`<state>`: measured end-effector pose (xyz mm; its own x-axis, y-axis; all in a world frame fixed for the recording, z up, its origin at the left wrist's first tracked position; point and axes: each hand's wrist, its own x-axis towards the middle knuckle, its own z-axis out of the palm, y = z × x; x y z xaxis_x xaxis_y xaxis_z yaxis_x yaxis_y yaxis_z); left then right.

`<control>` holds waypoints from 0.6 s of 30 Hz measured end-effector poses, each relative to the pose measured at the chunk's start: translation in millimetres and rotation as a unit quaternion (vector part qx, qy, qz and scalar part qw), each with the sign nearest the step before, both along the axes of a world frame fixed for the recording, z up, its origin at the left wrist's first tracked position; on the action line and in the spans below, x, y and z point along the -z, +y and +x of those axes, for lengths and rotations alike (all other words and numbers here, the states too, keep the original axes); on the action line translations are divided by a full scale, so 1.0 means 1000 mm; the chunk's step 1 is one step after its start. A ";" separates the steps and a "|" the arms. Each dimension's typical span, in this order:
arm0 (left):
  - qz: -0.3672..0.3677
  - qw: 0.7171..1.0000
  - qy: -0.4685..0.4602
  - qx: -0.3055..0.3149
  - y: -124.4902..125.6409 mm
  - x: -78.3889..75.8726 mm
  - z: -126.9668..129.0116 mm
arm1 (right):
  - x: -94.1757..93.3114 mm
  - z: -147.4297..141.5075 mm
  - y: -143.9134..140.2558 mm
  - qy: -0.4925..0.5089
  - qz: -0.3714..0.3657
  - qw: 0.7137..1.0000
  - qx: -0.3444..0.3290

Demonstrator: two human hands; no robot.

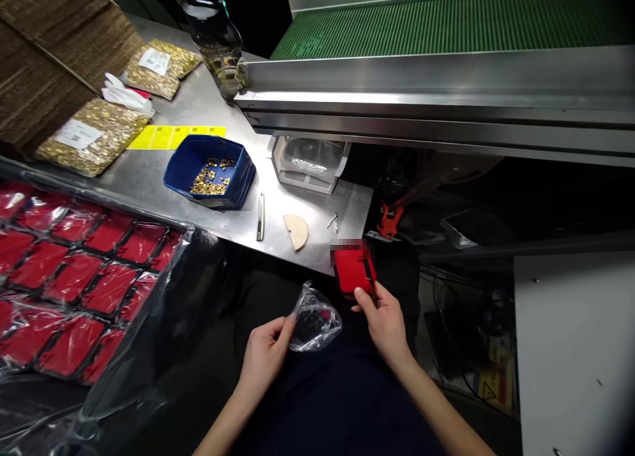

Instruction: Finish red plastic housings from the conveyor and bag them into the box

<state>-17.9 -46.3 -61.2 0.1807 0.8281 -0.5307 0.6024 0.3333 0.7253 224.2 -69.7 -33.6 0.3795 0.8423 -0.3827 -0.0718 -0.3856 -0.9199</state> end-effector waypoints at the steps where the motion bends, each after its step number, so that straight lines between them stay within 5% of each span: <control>1: 0.012 1.000 0.009 0.009 0.001 0.000 0.004 | -0.011 0.004 -0.007 -0.042 0.018 0.998 -0.048; 3: 0.036 0.999 0.019 0.030 0.004 -0.001 0.011 | -0.032 0.010 -0.020 -0.120 0.051 0.975 -0.181; 6: 0.065 0.996 0.018 0.062 0.009 -0.003 0.020 | -0.047 0.008 -0.035 -0.265 0.046 0.882 -0.388; 8: 0.101 0.991 0.027 0.083 0.013 -0.005 0.024 | -0.046 0.005 -0.040 -0.343 0.011 0.823 -0.452; 10: 0.147 0.983 0.042 0.104 0.015 -0.007 0.027 | -0.041 0.002 -0.042 -0.384 -0.027 0.799 -0.462; 13: 0.207 0.966 0.059 0.142 0.016 -0.010 0.030 | -0.035 0.000 -0.042 -0.412 -0.061 0.809 -0.414; 18: 0.268 0.937 0.091 0.203 0.012 -0.017 0.039 | -0.033 -0.002 -0.040 -0.313 -0.104 0.907 -0.261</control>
